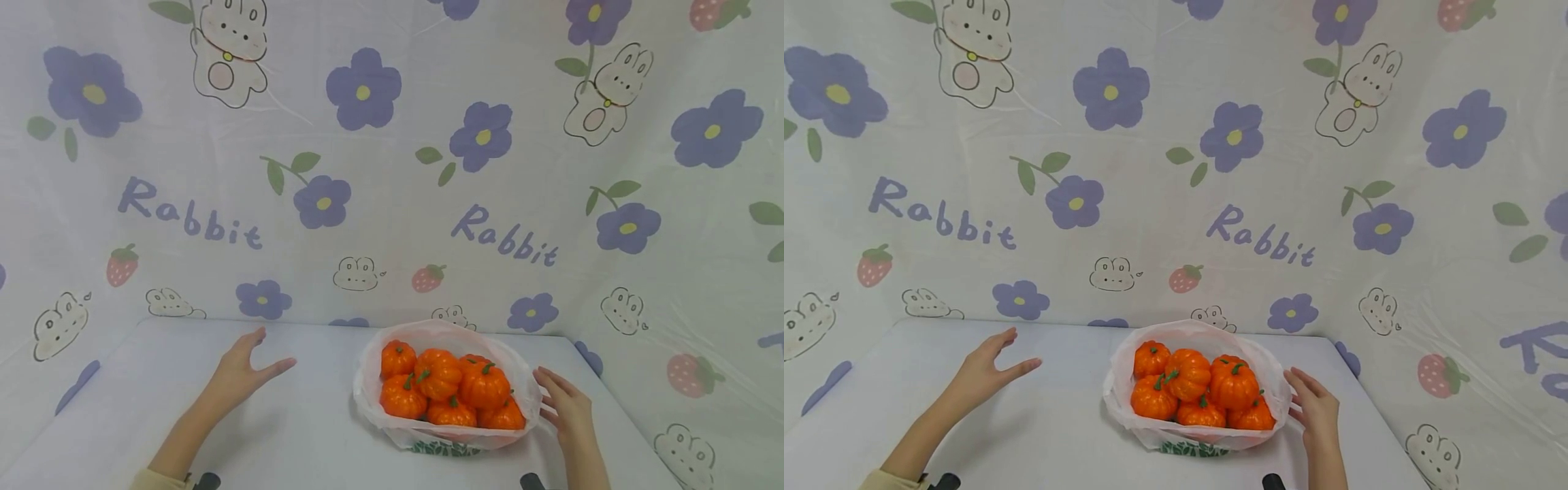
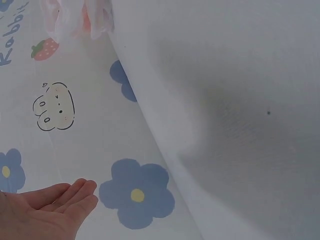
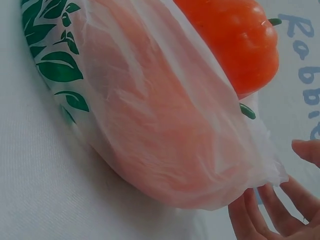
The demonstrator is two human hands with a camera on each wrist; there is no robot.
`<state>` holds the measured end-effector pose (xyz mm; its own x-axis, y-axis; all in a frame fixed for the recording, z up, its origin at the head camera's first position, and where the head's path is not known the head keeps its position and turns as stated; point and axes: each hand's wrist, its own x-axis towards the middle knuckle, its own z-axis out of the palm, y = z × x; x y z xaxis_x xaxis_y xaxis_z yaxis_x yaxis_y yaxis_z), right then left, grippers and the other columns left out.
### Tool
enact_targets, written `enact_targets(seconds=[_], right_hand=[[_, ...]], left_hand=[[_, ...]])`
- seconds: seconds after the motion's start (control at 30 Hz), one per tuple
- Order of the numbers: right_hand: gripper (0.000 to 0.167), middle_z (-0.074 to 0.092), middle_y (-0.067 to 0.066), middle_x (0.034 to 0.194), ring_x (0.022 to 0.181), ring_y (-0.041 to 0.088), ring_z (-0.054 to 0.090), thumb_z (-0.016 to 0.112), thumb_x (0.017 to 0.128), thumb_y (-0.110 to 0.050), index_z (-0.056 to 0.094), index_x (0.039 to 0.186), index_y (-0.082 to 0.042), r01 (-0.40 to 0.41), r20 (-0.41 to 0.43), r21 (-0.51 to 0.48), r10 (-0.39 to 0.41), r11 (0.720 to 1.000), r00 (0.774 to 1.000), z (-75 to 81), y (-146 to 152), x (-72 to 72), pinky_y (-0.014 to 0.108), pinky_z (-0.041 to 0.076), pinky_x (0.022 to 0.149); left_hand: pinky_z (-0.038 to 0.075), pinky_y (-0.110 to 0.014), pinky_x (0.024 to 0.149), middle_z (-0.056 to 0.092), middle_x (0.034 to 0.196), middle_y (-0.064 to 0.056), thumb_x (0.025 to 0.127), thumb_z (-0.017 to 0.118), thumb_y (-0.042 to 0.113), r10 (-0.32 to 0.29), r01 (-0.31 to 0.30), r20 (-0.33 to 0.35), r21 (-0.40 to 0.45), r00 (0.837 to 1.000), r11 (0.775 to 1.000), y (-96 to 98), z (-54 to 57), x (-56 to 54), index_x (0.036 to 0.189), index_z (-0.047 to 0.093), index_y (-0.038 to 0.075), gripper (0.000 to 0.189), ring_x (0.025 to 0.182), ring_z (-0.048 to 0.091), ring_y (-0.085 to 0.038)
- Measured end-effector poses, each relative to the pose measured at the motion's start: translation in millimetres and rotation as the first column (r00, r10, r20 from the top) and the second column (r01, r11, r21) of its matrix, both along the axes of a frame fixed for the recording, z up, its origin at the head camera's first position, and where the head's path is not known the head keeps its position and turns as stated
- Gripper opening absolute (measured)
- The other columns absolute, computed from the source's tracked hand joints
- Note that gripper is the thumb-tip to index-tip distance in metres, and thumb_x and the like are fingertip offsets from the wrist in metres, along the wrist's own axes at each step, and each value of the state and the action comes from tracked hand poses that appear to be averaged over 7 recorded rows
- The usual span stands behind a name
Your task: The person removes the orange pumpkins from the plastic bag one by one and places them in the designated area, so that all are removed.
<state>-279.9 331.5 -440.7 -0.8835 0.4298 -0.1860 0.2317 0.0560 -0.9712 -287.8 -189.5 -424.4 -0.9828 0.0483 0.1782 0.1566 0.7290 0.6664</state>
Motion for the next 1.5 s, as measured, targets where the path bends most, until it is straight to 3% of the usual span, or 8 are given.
enact_targets(seconds=[0.17, 0.3, 0.4, 0.47, 0.57, 0.7, 1.5], right_hand=[[0.069, 0.058, 0.003, 0.126, 0.117, 0.027, 0.049, 0.066, 0.09, -0.046, 0.046, 0.145, -0.009, 0.002, 0.001, -0.004, -0.002, 1.0, 1.0, -2.2, -0.1, -1.0, 0.017, 0.054, 0.073], [0.069, 0.044, 0.015, 0.148, 0.122, 0.029, 0.046, 0.064, 0.091, -0.047, 0.045, 0.146, -0.009, 0.0, 0.007, -0.005, 0.0, 1.0, 1.0, -3.6, -1.2, -2.6, 0.014, 0.051, 0.071], [0.069, 0.037, 0.018, 0.154, 0.125, 0.031, 0.045, 0.063, 0.092, -0.046, 0.044, 0.146, -0.009, 0.006, 0.007, -0.003, -0.006, 1.0, 1.0, -4.6, -2.0, -3.5, 0.013, 0.05, 0.071], [0.067, 0.037, 0.017, 0.154, 0.125, 0.031, 0.044, 0.062, 0.092, -0.045, 0.045, 0.146, -0.009, 0.011, 0.006, -0.003, -0.011, 1.0, 1.0, -5.4, -2.3, -3.7, 0.016, 0.051, 0.077], [0.066, 0.037, 0.017, 0.154, 0.126, 0.032, 0.044, 0.062, 0.093, -0.044, 0.044, 0.146, -0.009, 0.013, 0.007, -0.003, -0.013, 1.0, 1.0, -6.3, -2.7, -3.8, 0.032, 0.053, 0.097], [0.066, 0.036, 0.017, 0.155, 0.128, 0.032, 0.042, 0.061, 0.093, -0.044, 0.043, 0.147, -0.009, 0.005, 0.006, -0.013, -0.005, 1.0, 1.0, -7.3, -3.0, -3.7, 0.048, 0.038, 0.116], [0.063, 0.033, 0.019, 0.157, 0.131, 0.035, 0.037, 0.059, 0.096, -0.038, 0.041, 0.148, -0.007, 0.023, -0.004, -0.014, -0.023, 1.0, 1.0, -10.8, -3.9, -4.1, 0.05, 0.036, 0.117]], left_hand=[[0.032, -0.06, 0.115, 0.037, 0.151, -0.029, 0.086, 0.067, 0.054, -0.001, 0.001, 0.005, 0.003, 1.0, 1.0, 1.0, -0.4, -0.7, 0.15, 0.026, -0.006, 0.097, 0.141, 0.033, -0.046], [0.031, -0.06, 0.115, 0.036, 0.152, -0.028, 0.085, 0.066, 0.058, -0.004, 0.004, 0.019, 0.004, 1.0, 1.0, 2.3, -0.5, -1.1, 0.151, 0.025, -0.005, 0.1, 0.142, 0.032, -0.046], [0.031, -0.06, 0.116, 0.036, 0.152, -0.028, 0.085, 0.066, 0.058, -0.007, 0.007, 0.015, 0.007, 1.0, 1.0, 3.5, -1.2, -2.2, 0.151, 0.025, -0.005, 0.1, 0.142, 0.032, -0.046], [0.03, -0.06, 0.116, 0.036, 0.152, -0.028, 0.085, 0.067, 0.056, -0.008, 0.007, 0.01, 0.008, 1.0, 1.0, 4.9, -1.7, -3.0, 0.15, 0.026, -0.005, 0.098, 0.142, 0.032, -0.046], [0.03, -0.059, 0.116, 0.037, 0.152, -0.028, 0.086, 0.067, 0.054, -0.007, 0.007, 0.005, 0.01, 1.0, 1.0, 7.7, -2.6, -4.5, 0.15, 0.026, -0.005, 0.097, 0.142, 0.032, -0.045], [0.029, -0.059, 0.117, 0.036, 0.152, -0.027, 0.085, 0.068, 0.055, -0.011, 0.011, 0.004, 0.019, 1.0, 1.0, 12.9, -3.4, -6.0, 0.15, 0.027, -0.005, 0.098, 0.143, 0.032, -0.045], [0.027, -0.057, 0.119, 0.029, 0.159, -0.02, 0.079, 0.07, 0.061, -0.022, 0.022, -0.004, 0.078, 1.0, 0.997, 48.7, -4.2, -14.1, 0.152, 0.028, 0.005, 0.102, 0.147, 0.026, -0.039]])
